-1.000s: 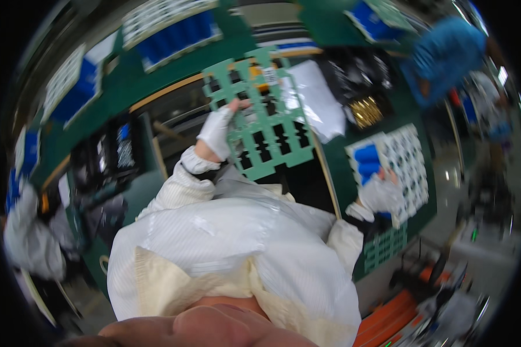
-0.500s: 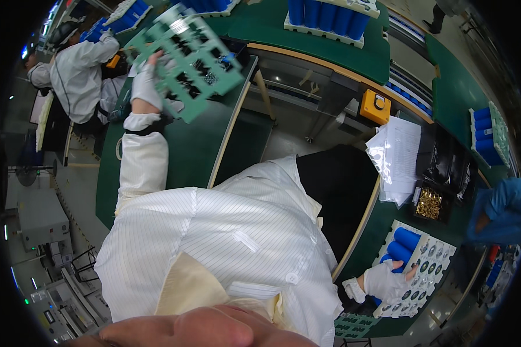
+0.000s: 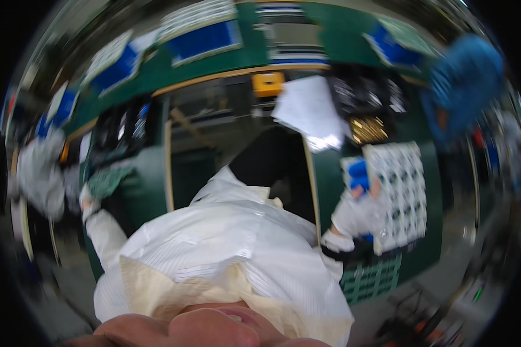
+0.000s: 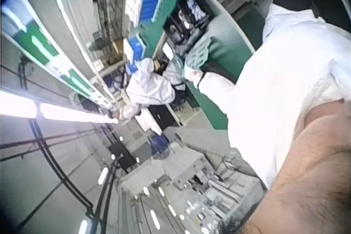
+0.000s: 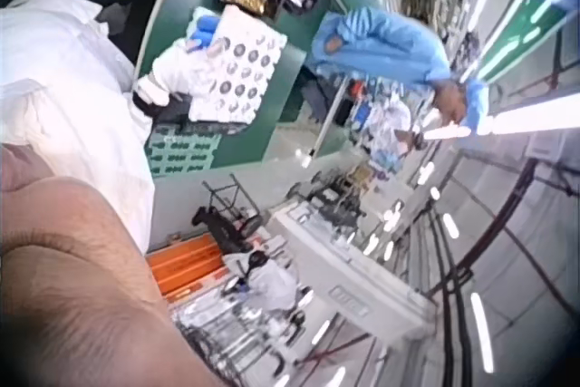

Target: Assembling battery packs by attaching a PCB bracket and securing it with an electric screwdriver.

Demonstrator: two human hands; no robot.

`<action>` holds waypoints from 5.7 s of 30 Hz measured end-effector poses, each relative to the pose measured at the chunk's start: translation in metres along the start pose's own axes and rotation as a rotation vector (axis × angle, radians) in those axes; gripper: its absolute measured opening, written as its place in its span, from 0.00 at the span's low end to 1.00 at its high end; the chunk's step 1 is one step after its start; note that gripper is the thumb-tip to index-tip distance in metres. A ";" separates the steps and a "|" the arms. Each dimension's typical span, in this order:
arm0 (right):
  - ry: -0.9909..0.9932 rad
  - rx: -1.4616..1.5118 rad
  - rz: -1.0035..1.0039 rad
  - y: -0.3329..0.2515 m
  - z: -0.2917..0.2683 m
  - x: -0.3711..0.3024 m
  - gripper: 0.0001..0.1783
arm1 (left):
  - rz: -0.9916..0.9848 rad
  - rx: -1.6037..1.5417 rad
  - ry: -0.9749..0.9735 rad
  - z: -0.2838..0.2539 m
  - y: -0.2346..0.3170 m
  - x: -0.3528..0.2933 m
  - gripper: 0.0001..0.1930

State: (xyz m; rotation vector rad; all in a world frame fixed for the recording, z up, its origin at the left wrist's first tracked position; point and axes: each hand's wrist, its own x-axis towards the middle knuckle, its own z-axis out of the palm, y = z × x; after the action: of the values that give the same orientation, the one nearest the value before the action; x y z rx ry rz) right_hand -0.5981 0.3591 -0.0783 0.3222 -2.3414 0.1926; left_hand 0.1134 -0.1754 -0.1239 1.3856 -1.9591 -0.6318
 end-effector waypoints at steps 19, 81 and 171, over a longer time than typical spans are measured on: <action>-0.020 -0.385 0.854 0.179 -0.101 -0.097 0.25 | 0.411 -0.763 -0.839 0.407 0.600 -0.016 0.17; -0.028 0.967 1.086 0.055 -0.075 0.019 0.31 | 0.116 -1.001 -1.959 0.578 0.660 -0.136 0.27; -0.585 0.185 -0.052 0.006 0.086 0.197 0.12 | 1.119 0.072 -0.682 0.620 0.687 0.025 0.11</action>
State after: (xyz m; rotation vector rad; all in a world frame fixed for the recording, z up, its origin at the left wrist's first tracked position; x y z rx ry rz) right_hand -0.7927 0.3107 0.0003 0.5938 -2.8931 0.3259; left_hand -0.7853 0.0360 -0.0531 -0.1033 -2.8434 -0.4791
